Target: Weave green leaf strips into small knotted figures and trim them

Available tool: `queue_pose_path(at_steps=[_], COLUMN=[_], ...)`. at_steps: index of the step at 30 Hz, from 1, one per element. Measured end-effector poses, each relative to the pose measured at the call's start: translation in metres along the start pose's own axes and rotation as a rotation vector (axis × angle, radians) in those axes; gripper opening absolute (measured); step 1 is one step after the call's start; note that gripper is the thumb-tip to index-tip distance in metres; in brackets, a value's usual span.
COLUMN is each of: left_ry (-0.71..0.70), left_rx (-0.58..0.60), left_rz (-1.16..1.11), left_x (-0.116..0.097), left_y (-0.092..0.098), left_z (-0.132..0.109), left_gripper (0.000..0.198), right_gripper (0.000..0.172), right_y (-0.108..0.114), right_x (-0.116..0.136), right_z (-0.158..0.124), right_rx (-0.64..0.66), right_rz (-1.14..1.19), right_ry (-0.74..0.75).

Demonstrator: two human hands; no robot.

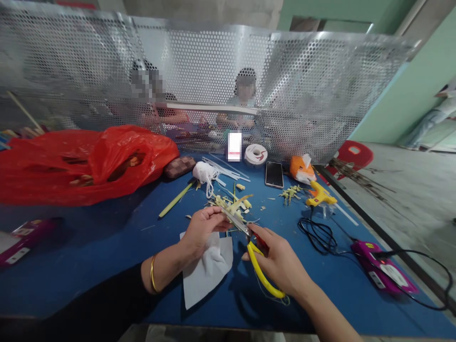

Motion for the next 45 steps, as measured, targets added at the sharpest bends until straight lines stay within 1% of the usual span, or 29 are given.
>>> queue_pose_path(at_steps=[5,10,13,16,18,20,22,25,27,31,35,37,38,39,40,41,42,44,45], left_ry=[0.009,0.027,0.032,0.022,0.011,-0.001,-0.009,-0.011,-0.008,-0.006,-0.003,0.001,0.001,-0.001,-0.005,-0.010,-0.012,-0.014,-0.016], left_rx=[-0.004,0.001,-0.003,-0.011,-0.018,-0.025,-0.029,-0.034,-0.033,-0.022,-0.019,-0.022,-0.025,-0.026,-0.030,-0.036,-0.041,-0.049,-0.052], left_rz=[0.005,0.009,0.007,-0.002,-0.009,-0.016,-0.027,-0.045,-0.055,-0.062,-0.071,-0.078,-0.081,-0.081,-0.081,-0.085,-0.091,-0.106,-0.114], left_x=[0.001,0.002,0.002,0.002,0.000,-0.001,-0.003,-0.003,-0.003,-0.001,0.000,0.001,0.001,0.000,0.000,0.000,-0.001,-0.001,-0.001], left_y=[0.000,0.000,0.001,0.003,0.004,0.003,0.003,0.002,0.002,0.002,0.002,0.001,0.000,0.000,-0.001,-0.001,-0.001,-0.002,-0.003], left_z=[0.000,0.001,0.002,0.003,0.004,0.004,0.004,0.003,0.002,0.002,0.001,0.001,0.000,0.000,0.000,0.000,-0.001,-0.001,-0.002], left_gripper=[0.010,0.011,0.011,0.013,0.014,0.014,0.013,0.013,0.013,0.013,0.015,0.016,0.016,0.016,0.017,0.017,0.017,0.016,0.016], right_gripper=[0.051,0.044,0.044,0.049,0.054,0.053,0.049,0.045,0.042,0.032,0.022,0.016,0.016,0.021,0.028,0.033,0.035,0.033,0.030], right_y=[0.000,0.003,0.009,0.021,0.031,0.039,0.044,0.043,0.039,0.034,0.042,0.046,0.047,0.045,0.041,0.033,0.021,-0.007,-0.018], right_x=[-0.008,-0.005,-0.005,-0.012,-0.019,-0.028,-0.036,-0.043,-0.043,-0.035,-0.025,-0.013,-0.004,0.008,0.019,0.029,0.037,0.048,0.051], right_z=[0.000,0.002,0.006,0.013,0.018,0.019,0.018,0.015,0.014,0.021,0.029,0.032,0.033,0.034,0.036,0.038,0.040,0.045,0.047], right_rx=[-0.009,-0.011,-0.041,-0.146,-0.245,-0.307,-0.322,-0.321,-0.300,-0.242,-0.165,-0.131,-0.149,-0.183,-0.189,-0.147,-0.055,0.129,0.164], right_rz=[-0.018,-0.074,-0.085,-0.184,-0.343,-0.502,-0.607,-0.720,-0.795,-0.916,-0.991,-0.939,-0.851,-0.690,-0.470,-0.215,0.018,0.351,0.456], right_ry=[0.025,0.070,0.055,-0.039,-0.147,-0.261,-0.354,-0.419,-0.403,-0.300,-0.188,-0.108,-0.063,-0.010,0.035,0.069,0.057,0.023,-0.001])
Point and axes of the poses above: each hand's wrist, its own z-axis towards the middle knuckle, its own y-axis out of the back of the hand, x = y × z, the point moved 4 cm from there along z, towards the middle knuckle, and after that the axes turned 13 degrees about -y, right-handed, at the moved point
